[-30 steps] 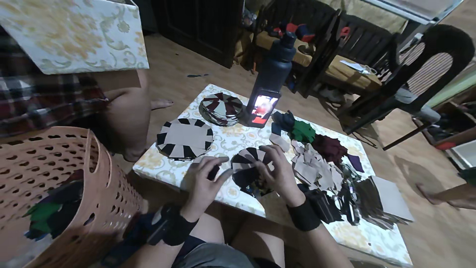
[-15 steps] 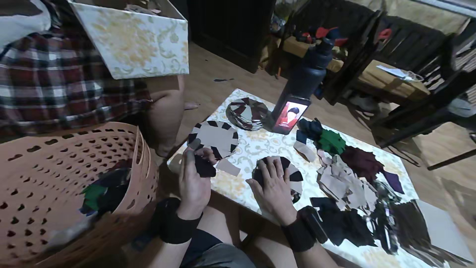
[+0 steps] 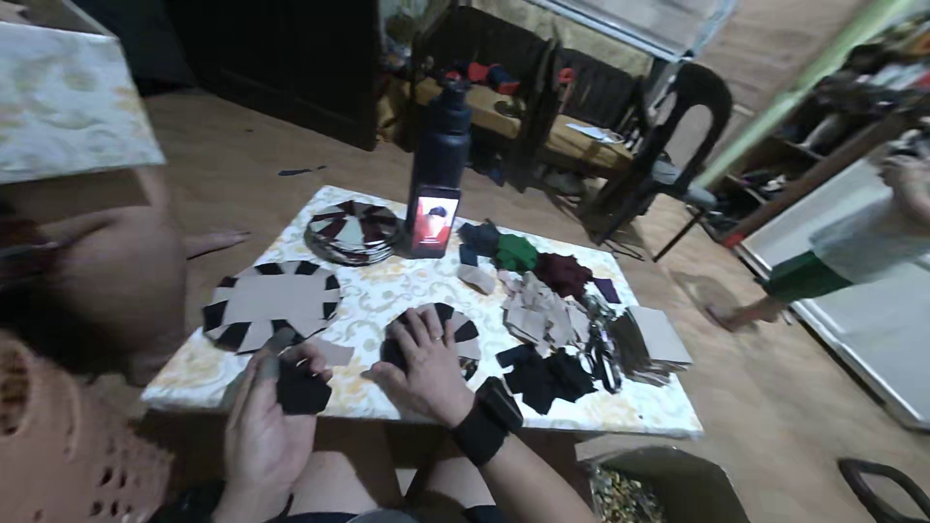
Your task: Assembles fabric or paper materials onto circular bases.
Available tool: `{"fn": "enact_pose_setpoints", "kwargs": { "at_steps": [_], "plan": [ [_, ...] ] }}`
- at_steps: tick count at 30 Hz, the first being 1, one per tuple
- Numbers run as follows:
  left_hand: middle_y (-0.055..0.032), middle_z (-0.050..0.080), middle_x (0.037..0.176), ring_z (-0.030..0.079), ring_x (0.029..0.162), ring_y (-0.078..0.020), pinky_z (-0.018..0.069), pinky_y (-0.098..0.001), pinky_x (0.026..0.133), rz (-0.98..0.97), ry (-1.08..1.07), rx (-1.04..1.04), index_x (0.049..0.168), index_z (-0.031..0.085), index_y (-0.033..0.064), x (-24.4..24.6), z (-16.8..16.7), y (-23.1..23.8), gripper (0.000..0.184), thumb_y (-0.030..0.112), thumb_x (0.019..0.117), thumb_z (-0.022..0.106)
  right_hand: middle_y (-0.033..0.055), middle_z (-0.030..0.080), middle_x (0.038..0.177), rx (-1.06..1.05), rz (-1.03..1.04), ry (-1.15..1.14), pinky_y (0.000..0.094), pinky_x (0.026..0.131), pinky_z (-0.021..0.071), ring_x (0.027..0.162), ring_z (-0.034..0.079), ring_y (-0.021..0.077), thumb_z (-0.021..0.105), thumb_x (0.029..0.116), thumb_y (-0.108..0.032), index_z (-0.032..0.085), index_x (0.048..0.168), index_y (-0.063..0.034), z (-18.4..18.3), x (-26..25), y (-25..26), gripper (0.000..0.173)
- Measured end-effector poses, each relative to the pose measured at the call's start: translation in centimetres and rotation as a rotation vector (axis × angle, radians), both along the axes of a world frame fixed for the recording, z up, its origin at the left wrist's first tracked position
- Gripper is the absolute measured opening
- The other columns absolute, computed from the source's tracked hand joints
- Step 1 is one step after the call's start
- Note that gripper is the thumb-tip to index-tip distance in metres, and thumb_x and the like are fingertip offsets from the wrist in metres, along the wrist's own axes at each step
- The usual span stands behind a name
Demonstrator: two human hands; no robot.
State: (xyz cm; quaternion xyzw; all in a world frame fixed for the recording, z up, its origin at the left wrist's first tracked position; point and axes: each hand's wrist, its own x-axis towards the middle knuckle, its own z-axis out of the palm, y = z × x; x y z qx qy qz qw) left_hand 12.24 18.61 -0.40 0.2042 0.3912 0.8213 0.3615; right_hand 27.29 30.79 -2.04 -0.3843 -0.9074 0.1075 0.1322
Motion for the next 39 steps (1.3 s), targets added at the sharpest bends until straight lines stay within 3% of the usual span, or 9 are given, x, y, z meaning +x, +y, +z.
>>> {"fn": "enact_pose_setpoints", "kwargs": {
  "at_steps": [4,7,9,13,15,19,28,35,39],
  "plan": [
    [0.0024,0.071,0.097,0.070,0.079,-0.0115,0.0609,-0.0268,0.070,-0.036,-0.033,0.023,0.115,0.058,0.0171,-0.5,-0.4,-0.3,0.044,0.030,0.1123,0.016,0.0121,0.049,0.156,0.064,0.062,0.211,0.0676,0.121,0.0189,0.150,0.033,0.0398,0.049,0.1002,-0.059,0.061,0.142,-0.0145,0.9,1.5,-1.1,0.063],
    [0.0030,0.071,0.094,0.065,0.069,-0.0070,0.0561,-0.0200,0.059,-0.101,-0.059,0.051,0.107,0.062,0.0201,-1.2,-0.4,-0.7,0.052,0.034,0.1117,0.012,0.0163,0.066,0.132,0.059,0.033,0.334,0.0513,0.105,0.0497,0.127,0.060,0.0350,0.058,0.1023,-0.033,0.070,0.124,-0.0057,2.1,4.1,-0.1,0.037],
    [0.0048,0.070,0.090,0.059,0.059,-0.0027,0.0501,-0.0155,0.051,-0.119,-0.029,0.068,0.101,0.063,0.0203,-1.5,-0.4,-0.9,0.056,0.035,0.1110,0.010,0.0191,0.068,0.121,0.008,-0.083,0.277,0.0462,0.094,0.0561,0.111,0.067,0.0328,0.058,0.1005,-0.015,0.070,0.121,-0.0008,3.6,6.5,1.6,0.027],
    [0.0067,0.065,0.078,0.051,0.049,0.0004,0.0446,-0.0121,0.045,-0.077,0.089,0.025,0.096,0.063,0.0177,-1.6,-0.4,-1.0,0.047,0.028,0.1108,0.019,0.0244,0.066,0.119,0.031,-0.337,0.132,0.0541,0.092,0.0550,0.106,0.067,0.0401,0.058,0.0976,-0.005,0.070,0.115,0.0028,4.5,11.4,5.6,0.022],
    [0.0063,0.065,0.080,0.050,0.050,-0.0001,0.0444,-0.0127,0.046,-0.054,0.146,-0.005,0.099,0.062,0.0167,-1.2,-0.4,-0.8,0.041,0.025,0.1109,0.024,0.0262,0.066,0.119,0.073,-0.381,0.083,0.0550,0.092,0.0545,0.108,0.066,0.0421,0.059,0.0971,-0.004,0.070,0.113,0.0037,3.8,12.9,6.9,0.021],
    [0.0077,0.067,0.084,0.051,0.053,0.0013,0.0438,-0.0122,0.048,-0.048,0.227,-0.035,0.103,0.063,0.0168,0.1,-0.1,-0.5,0.034,0.022,0.1093,0.030,0.0242,0.066,0.125,0.118,-0.324,-0.007,0.0545,0.099,0.0518,0.122,0.061,0.0431,0.060,0.0973,-0.006,0.071,0.116,0.0018,2.8,13.7,7.6,0.023],
    [0.0066,0.067,0.086,0.052,0.057,0.0025,0.0436,-0.0122,0.050,-0.112,0.344,-0.070,0.107,0.064,0.0104,1.2,0.4,-0.4,0.027,0.013,0.1065,0.038,0.0223,0.069,0.120,0.077,-0.297,-0.047,0.0575,0.098,0.0517,0.115,0.065,0.0431,0.056,0.0980,0.000,0.073,0.118,-0.0017,4.1,13.8,7.7,0.026],
    [0.0062,0.067,0.086,0.051,0.057,0.0027,0.0425,-0.0119,0.051,-0.142,0.382,-0.074,0.108,0.065,0.0090,1.2,0.4,-0.7,0.027,0.012,0.1061,0.038,0.0237,0.069,0.119,0.064,-0.324,-0.051,0.0584,0.097,0.0517,0.112,0.066,0.0433,0.057,0.0995,-0.003,0.071,0.120,-0.0011,4.5,13.8,8.1,0.025],
    [0.0060,0.067,0.078,0.059,0.061,-0.0022,0.0515,-0.0180,0.058,-0.132,0.329,-0.166,0.095,0.065,0.0106,1.8,0.8,-0.9,0.044,0.022,0.1098,0.025,0.0247,0.071,0.110,0.167,-0.296,0.068,0.0610,0.092,0.0532,0.105,0.069,0.0443,0.057,0.0987,-0.001,0.073,0.114,0.0004,4.4,13.9,7.9,0.022]
  ]
}}
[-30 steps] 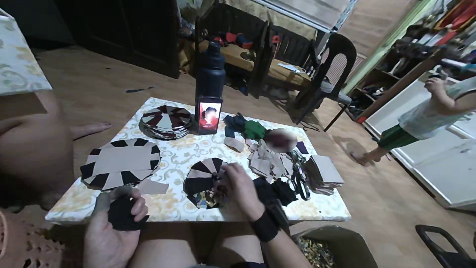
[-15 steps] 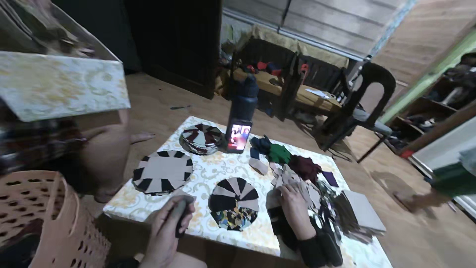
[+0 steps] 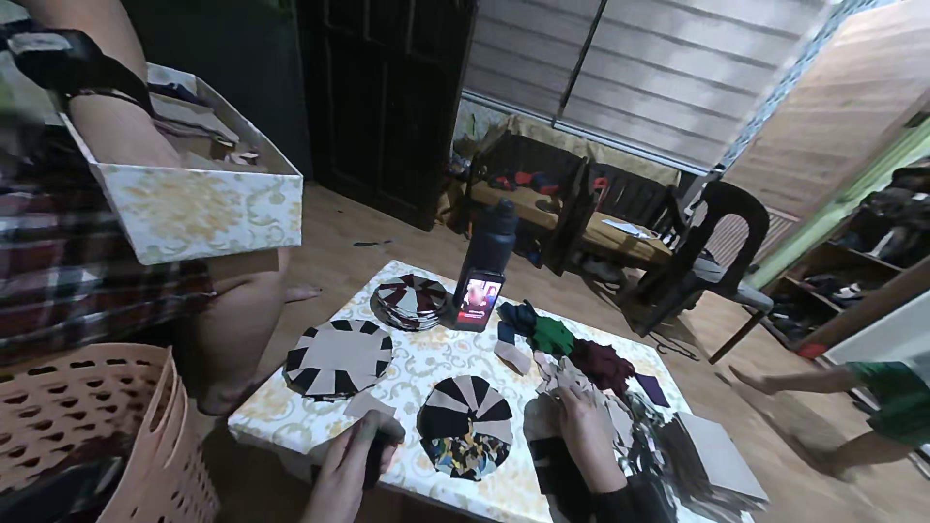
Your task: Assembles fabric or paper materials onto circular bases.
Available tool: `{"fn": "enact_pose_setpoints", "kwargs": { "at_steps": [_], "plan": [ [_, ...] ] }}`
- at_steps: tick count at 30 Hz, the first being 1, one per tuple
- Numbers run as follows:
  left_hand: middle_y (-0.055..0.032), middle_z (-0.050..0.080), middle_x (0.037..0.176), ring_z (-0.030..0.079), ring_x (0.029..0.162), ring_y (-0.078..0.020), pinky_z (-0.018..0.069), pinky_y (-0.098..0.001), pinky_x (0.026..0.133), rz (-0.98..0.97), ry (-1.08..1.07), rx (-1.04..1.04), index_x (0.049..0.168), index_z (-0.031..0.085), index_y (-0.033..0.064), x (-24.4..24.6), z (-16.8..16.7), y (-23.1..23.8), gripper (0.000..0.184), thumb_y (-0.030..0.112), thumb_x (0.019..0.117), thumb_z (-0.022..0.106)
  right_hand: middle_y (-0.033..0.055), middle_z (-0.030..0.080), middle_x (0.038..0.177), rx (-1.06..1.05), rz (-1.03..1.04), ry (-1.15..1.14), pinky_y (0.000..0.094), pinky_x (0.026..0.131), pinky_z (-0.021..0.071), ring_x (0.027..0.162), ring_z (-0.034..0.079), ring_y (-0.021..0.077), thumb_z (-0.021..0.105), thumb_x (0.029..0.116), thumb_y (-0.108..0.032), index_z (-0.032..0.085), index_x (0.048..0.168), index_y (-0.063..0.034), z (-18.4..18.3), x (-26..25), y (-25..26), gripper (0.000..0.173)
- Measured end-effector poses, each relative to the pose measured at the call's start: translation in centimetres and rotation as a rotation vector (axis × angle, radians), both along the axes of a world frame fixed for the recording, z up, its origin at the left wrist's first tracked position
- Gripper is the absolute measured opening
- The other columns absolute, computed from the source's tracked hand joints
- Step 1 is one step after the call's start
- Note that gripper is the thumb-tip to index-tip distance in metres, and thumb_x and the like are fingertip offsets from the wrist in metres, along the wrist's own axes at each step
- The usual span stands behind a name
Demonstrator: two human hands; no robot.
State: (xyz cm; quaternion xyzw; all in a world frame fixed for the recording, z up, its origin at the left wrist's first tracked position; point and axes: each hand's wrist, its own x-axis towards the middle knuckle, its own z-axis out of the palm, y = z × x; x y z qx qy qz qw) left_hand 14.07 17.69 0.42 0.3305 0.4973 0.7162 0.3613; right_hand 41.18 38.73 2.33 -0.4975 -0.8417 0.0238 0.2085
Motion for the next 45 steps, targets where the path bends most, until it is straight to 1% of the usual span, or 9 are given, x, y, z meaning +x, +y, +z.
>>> {"fn": "enact_pose_setpoints", "kwargs": {
  "at_steps": [5,7,11,14,17,21,28,33,45],
  "plan": [
    [0.0011,0.070,0.087,0.055,0.056,-0.0018,0.0495,-0.0179,0.053,-0.249,-0.083,-0.106,0.108,0.068,0.0046,1.6,0.5,0.3,0.051,0.026,0.1118,0.022,0.0143,0.073,0.098,0.305,0.267,0.407,0.0456,0.082,0.0590,0.091,0.071,0.0278,0.063,0.0875,0.004,0.075,0.103,-0.0007,1.4,-1.5,-2.7,0.020],
    [0.0014,0.071,0.091,0.052,0.054,-0.0001,0.0446,-0.0168,0.050,-0.435,-0.131,-0.155,0.116,0.068,0.0061,2.7,0.9,0.6,0.059,0.034,0.1119,0.016,0.0082,0.074,0.100,0.251,0.539,0.627,0.0328,0.089,0.0600,0.097,0.072,0.0157,0.063,0.0909,-0.001,0.074,0.099,-0.0014,1.8,-3.1,-4.6,0.014],
    [0.0006,0.064,0.074,0.052,0.053,-0.0025,0.0436,-0.0168,0.048,-0.574,-0.400,-0.164,0.103,0.063,0.0123,4.7,1.4,1.6,0.059,0.046,0.1101,0.015,0.0056,0.073,0.116,-0.074,0.925,0.827,0.0402,0.111,0.0484,0.126,0.062,0.0209,0.063,0.0997,-0.016,0.070,0.099,-0.0109,1.0,-5.3,-7.6,0.009],
    [0.0017,0.063,0.071,0.056,0.054,-0.0042,0.0491,-0.0184,0.051,-0.370,-0.351,-0.125,0.104,0.065,0.0101,5.0,1.3,2.0,0.017,0.020,0.1053,0.051,0.0062,0.068,0.128,-0.163,0.862,0.874,0.0392,0.112,0.0475,0.133,0.056,0.0217,0.065,0.0991,-0.020,0.072,0.098,-0.0128,-0.6,-5.3,-8.9,0.010],
    [0.0045,0.062,0.071,0.054,0.055,-0.0017,0.0473,-0.0163,0.052,-0.297,-0.189,-0.025,0.098,0.070,0.0091,4.6,1.0,3.1,0.009,0.014,0.0991,0.062,0.0081,0.066,0.130,-0.357,0.703,1.085,0.0333,0.099,0.0565,0.119,0.064,0.0177,0.058,0.1033,-0.016,0.068,0.115,-0.0059,-1.3,-5.4,-10.0,0.019],
    [0.0064,0.067,0.079,0.054,0.060,0.0013,0.0465,-0.0148,0.055,-0.223,-0.021,0.059,0.096,0.073,0.0089,4.6,0.3,3.6,0.009,0.013,0.0977,0.066,0.0032,0.069,0.120,-0.552,0.532,1.273,0.0306,0.087,0.0591,0.103,0.069,0.0126,0.058,0.1032,-0.026,0.054,0.132,-0.0064,-2.3,-6.2,-11.7,0.035],
    [0.0008,0.073,0.093,0.069,0.078,-0.0063,0.0584,-0.0233,0.070,-0.313,-0.128,-0.012,0.116,0.067,0.0042,4.9,0.6,3.0,0.021,0.016,0.1003,0.058,0.0005,0.072,0.094,-0.507,0.471,1.221,0.0230,0.070,0.0602,0.077,0.069,0.0053,0.071,0.0876,0.001,0.050,0.128,0.0044,-2.4,-7.4,-12.7,0.046],
    [0.0040,0.073,0.096,0.070,0.087,-0.0039,0.0599,-0.0240,0.081,-0.259,-0.042,-0.014,0.113,0.066,0.0030,5.2,1.4,2.5,0.018,0.006,0.0986,0.057,0.0043,0.070,0.102,-0.566,0.474,1.255,0.0279,0.074,0.0620,0.081,0.071,0.0091,0.068,0.0868,0.007,0.033,0.139,0.0084,-2.1,-7.6,-13.6,0.063],
    [0.0074,0.071,0.085,0.067,0.079,-0.0004,0.0578,-0.0200,0.077,-0.135,0.023,0.140,0.094,0.071,0.0087,5.4,0.0,2.3,0.013,0.001,0.0849,0.076,-0.0024,0.072,0.107,-0.436,0.475,1.354,0.0251,0.083,0.0607,0.091,0.071,0.0048,0.068,0.0867,0.009,0.054,0.124,-0.0004,-3.0,-9.2,-15.5,0.041]
  ]
}}
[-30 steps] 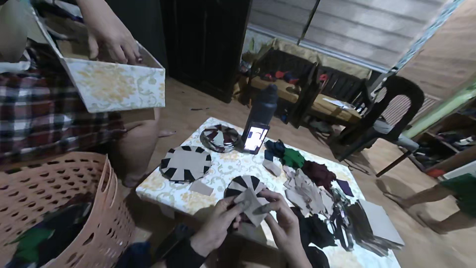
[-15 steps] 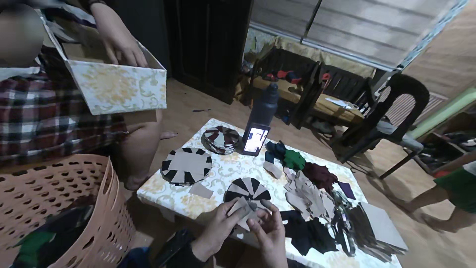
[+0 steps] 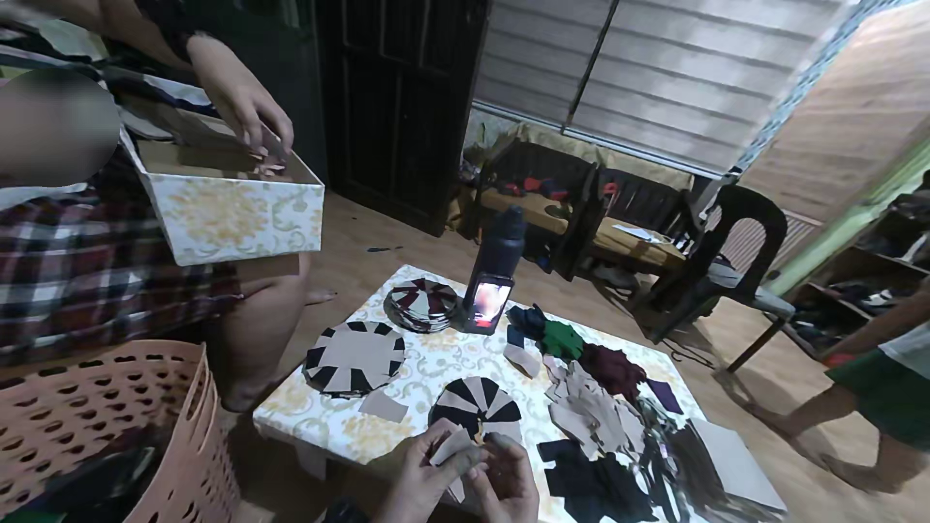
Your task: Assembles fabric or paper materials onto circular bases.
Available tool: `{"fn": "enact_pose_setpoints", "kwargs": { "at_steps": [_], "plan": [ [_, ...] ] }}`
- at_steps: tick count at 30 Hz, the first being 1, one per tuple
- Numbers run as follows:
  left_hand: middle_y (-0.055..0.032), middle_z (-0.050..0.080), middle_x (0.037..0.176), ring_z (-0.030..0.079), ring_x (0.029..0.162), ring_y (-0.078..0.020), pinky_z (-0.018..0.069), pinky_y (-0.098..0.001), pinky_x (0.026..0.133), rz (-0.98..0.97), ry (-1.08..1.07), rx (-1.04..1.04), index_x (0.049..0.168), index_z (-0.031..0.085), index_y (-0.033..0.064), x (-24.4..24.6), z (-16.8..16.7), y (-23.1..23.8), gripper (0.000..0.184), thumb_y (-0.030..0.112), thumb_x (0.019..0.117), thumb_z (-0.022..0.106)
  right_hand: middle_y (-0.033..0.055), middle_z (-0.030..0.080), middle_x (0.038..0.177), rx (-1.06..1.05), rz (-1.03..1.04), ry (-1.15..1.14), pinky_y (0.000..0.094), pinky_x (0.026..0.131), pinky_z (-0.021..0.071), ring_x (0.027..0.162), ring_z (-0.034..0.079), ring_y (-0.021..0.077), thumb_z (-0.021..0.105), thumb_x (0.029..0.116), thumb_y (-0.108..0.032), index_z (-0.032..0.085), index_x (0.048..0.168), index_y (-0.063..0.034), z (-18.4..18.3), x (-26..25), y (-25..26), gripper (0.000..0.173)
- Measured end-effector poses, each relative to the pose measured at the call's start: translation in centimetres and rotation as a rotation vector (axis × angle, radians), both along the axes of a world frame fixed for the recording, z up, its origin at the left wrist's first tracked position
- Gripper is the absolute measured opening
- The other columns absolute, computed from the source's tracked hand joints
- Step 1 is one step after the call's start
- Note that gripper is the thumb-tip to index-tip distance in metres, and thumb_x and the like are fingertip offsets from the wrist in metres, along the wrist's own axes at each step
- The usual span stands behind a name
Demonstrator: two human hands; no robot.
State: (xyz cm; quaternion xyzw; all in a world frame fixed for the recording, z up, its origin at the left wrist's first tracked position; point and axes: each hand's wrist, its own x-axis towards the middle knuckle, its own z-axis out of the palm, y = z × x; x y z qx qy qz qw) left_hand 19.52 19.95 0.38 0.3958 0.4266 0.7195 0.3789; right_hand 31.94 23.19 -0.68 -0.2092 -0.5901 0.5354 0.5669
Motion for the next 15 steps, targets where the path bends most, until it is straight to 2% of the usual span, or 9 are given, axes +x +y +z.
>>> {"fn": "enact_pose_setpoints", "kwargs": {
  "at_steps": [2,4,6,9,13,15],
  "plan": [
    [0.0080,0.071,0.086,0.067,0.080,-0.0004,0.0576,-0.0205,0.078,-0.012,-0.006,-0.019,0.096,0.072,0.0086,-0.2,0.0,-0.2,0.010,0.002,0.0891,0.071,-0.0020,0.073,0.102,-0.012,-0.001,0.021,0.0257,0.081,0.0614,0.087,0.071,0.0057,0.068,0.0872,0.010,0.055,0.122,-0.0013,-0.1,-0.2,0.0,0.039],
    [0.0063,0.073,0.092,0.069,0.085,-0.0017,0.0592,-0.0231,0.081,-0.043,0.023,-0.054,0.105,0.070,0.0064,-0.5,0.2,-0.6,0.012,0.005,0.0965,0.062,-0.0009,0.074,0.099,-0.028,0.004,0.024,0.0256,0.077,0.0608,0.083,0.071,0.0065,0.066,0.0887,0.009,0.055,0.123,-0.0010,-0.2,-0.1,0.1,0.037],
    [0.0044,0.073,0.099,0.069,0.090,-0.0025,0.0585,-0.0238,0.084,-0.068,0.069,-0.051,0.109,0.070,0.0041,-0.9,0.0,-0.8,0.015,0.005,0.0979,0.061,-0.0006,0.073,0.098,-0.038,0.017,0.022,0.0253,0.077,0.0604,0.083,0.071,0.0064,0.065,0.0895,0.009,0.053,0.123,-0.0004,-0.3,0.1,0.2,0.037],
    [0.0031,0.071,0.100,0.066,0.093,-0.0016,0.0561,-0.0213,0.086,-0.031,0.139,0.000,0.104,0.071,0.0029,-1.1,-0.8,-0.6,0.013,0.004,0.0916,0.069,-0.0024,0.073,0.100,-0.008,0.024,0.015,0.0256,0.083,0.0594,0.088,0.070,0.0059,0.065,0.0898,0.009,0.054,0.122,-0.0018,-0.5,0.0,0.0,0.035],
    [0.0048,0.069,0.088,0.066,0.077,-0.0011,0.0570,-0.0195,0.070,0.011,0.113,-0.069,0.098,0.068,0.0051,-1.2,-0.9,-0.5,0.015,0.005,0.0855,0.077,-0.0020,0.074,0.099,-0.002,0.015,0.034,0.0274,0.084,0.0603,0.088,0.071,0.0072,0.065,0.0900,0.009,0.058,0.119,-0.0039,-0.5,-0.3,-0.3,0.032],
    [0.0067,0.069,0.084,0.065,0.075,0.0003,0.0555,-0.0181,0.069,0.007,0.115,-0.065,0.095,0.069,0.0068,-1.6,-0.9,-0.5,0.015,0.006,0.0836,0.079,-0.0022,0.074,0.099,-0.022,0.006,0.051,0.0268,0.083,0.0609,0.087,0.072,0.0069,0.066,0.0892,0.010,0.059,0.115,-0.0056,-0.2,-0.3,-0.3,0.031]
  ]
}}
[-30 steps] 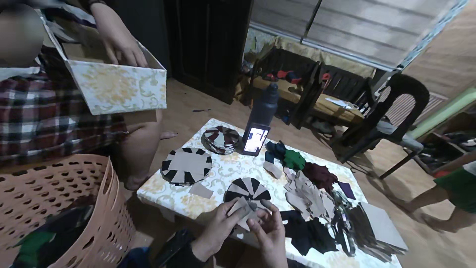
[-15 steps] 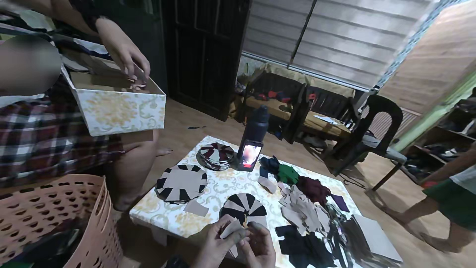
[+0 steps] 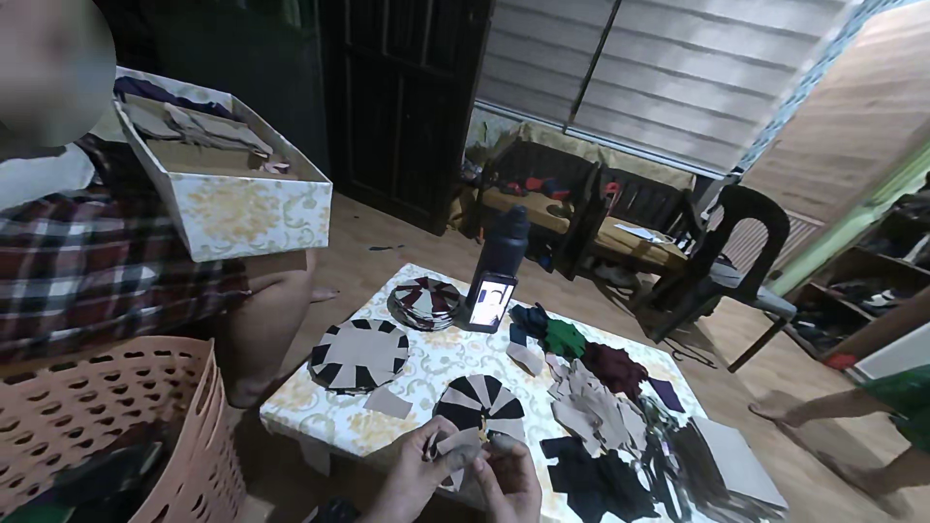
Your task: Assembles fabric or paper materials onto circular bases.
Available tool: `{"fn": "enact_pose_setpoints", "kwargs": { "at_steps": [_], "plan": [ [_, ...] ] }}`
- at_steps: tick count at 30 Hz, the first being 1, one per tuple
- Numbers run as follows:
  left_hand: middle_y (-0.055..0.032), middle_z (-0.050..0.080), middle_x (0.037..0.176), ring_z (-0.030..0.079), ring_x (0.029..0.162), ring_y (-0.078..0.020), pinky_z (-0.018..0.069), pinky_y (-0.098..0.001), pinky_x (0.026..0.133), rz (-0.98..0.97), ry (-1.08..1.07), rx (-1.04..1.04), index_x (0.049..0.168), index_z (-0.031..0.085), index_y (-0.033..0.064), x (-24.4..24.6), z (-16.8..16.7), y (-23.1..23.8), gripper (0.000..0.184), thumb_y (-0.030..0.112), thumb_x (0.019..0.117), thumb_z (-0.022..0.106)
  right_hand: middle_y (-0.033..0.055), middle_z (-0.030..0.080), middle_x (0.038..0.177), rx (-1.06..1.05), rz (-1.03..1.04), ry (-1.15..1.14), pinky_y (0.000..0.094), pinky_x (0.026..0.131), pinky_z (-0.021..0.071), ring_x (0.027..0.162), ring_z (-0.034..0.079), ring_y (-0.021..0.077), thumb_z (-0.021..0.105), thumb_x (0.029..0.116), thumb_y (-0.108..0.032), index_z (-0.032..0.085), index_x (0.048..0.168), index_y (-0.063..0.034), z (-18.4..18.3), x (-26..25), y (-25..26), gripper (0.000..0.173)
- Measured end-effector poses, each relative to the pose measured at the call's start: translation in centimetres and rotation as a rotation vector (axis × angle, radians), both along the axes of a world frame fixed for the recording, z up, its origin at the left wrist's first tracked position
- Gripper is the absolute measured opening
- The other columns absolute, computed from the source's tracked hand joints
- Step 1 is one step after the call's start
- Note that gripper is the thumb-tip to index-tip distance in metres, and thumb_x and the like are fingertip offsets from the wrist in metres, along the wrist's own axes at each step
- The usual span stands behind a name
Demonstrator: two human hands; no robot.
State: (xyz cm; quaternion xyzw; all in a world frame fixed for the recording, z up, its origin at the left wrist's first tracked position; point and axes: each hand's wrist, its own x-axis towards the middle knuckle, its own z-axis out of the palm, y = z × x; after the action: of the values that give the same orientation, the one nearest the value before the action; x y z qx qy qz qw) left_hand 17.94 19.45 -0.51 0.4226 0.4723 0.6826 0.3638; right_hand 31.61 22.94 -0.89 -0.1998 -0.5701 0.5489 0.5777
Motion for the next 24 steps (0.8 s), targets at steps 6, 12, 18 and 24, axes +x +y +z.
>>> {"fn": "enact_pose_setpoints", "kwargs": {
  "at_steps": [6,12,18,24],
  "plan": [
    [0.0046,0.065,0.080,0.061,0.072,0.0016,0.0534,-0.0181,0.068,0.132,0.307,-0.006,0.096,0.070,0.0033,-3.9,0.1,0.6,0.016,0.018,0.0892,0.073,-0.0017,0.070,0.098,0.008,-0.115,-0.037,0.0237,0.073,0.0596,0.081,0.068,0.0050,0.065,0.0911,0.002,0.055,0.117,-0.0038,0.7,1.1,2.5,0.029],
    [-0.0221,0.067,0.123,0.066,0.108,-0.0427,0.0519,-0.0635,0.090,0.195,1.032,-0.342,0.143,0.057,0.0086,-8.7,-0.5,1.6,0.060,0.032,0.0910,0.077,0.0046,0.067,0.096,0.184,-0.024,-0.344,0.0232,0.064,0.0563,0.073,0.063,0.0056,0.064,0.0948,-0.004,0.050,0.129,0.0103,1.5,3.2,6.1,0.040],
    [-0.0184,0.067,0.118,0.068,0.096,-0.0353,0.0571,-0.0482,0.077,0.621,1.221,0.113,0.125,0.071,0.0121,-7.9,-2.0,1.6,0.041,0.035,0.0912,0.074,0.0016,0.067,0.096,0.209,0.165,-0.556,0.0214,0.065,0.0561,0.072,0.063,0.0040,0.062,0.0982,-0.009,0.054,0.129,0.0053,2.4,3.5,9.2,0.035],
    [-0.0021,0.073,0.101,0.069,0.090,-0.0089,0.0573,-0.0337,0.085,0.043,0.609,-0.082,0.136,0.060,0.0059,-4.8,-0.1,1.7,0.046,0.037,0.1014,0.060,0.0004,0.067,0.094,0.240,0.382,-0.686,0.0199,0.068,0.0548,0.074,0.062,0.0018,0.062,0.0974,-0.009,0.054,0.133,0.0026,3.4,1.3,11.4,0.039]
  ]
}}
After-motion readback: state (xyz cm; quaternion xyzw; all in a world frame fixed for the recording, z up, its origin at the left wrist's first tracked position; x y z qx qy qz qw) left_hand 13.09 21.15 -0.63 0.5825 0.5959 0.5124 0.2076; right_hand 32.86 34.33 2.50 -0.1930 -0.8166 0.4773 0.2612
